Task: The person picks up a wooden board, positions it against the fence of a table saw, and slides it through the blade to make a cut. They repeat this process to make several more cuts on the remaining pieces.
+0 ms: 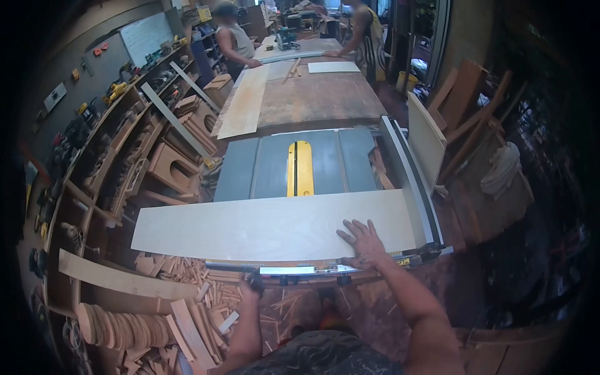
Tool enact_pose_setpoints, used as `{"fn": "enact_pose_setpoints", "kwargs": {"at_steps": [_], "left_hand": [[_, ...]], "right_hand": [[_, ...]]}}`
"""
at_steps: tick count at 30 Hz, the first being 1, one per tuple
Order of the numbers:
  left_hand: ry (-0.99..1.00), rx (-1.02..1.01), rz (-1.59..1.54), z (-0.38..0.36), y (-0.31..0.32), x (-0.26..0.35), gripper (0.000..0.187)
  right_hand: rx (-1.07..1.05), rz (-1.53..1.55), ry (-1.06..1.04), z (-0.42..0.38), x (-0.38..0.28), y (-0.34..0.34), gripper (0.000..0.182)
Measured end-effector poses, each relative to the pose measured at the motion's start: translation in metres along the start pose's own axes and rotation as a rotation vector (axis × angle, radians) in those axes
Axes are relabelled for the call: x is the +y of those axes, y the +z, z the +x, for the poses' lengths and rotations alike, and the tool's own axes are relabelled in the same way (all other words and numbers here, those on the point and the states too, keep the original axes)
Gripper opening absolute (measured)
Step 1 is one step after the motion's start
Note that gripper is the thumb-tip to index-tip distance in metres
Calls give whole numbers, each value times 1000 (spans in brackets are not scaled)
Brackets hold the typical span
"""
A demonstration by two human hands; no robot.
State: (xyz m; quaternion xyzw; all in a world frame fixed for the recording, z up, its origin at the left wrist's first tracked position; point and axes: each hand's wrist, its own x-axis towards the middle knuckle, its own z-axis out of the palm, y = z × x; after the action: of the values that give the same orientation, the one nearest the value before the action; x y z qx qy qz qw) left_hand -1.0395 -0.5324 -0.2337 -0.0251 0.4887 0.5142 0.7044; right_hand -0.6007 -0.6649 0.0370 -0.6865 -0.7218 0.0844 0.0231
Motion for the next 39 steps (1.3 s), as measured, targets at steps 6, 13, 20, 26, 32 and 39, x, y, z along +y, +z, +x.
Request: {"fn": "enact_pose_setpoints", "kwargs": {"at_steps": [6, 13, 20, 26, 32, 39], "left_hand": [[647, 237, 170, -79, 35, 112, 45], [586, 109, 382, -109, 102, 182, 42], [773, 143, 581, -92, 111, 187, 37], [583, 91, 373, -53, 110, 208, 33], [720, 18, 278, -170, 133, 226, 54], [209, -317, 179, -116, 13, 213, 33]], "right_hand": [[-2, 23, -12, -1, 2, -1, 91], [-22, -27, -68, 0, 5, 2, 88], [-95, -188, -171, 6, -2, 0, 74], [-26, -260, -220, 1, -26, -28, 60], [327, -151, -250, -59, -68, -21, 49], [361, -78, -196, -165, -134, 19, 49]]}}
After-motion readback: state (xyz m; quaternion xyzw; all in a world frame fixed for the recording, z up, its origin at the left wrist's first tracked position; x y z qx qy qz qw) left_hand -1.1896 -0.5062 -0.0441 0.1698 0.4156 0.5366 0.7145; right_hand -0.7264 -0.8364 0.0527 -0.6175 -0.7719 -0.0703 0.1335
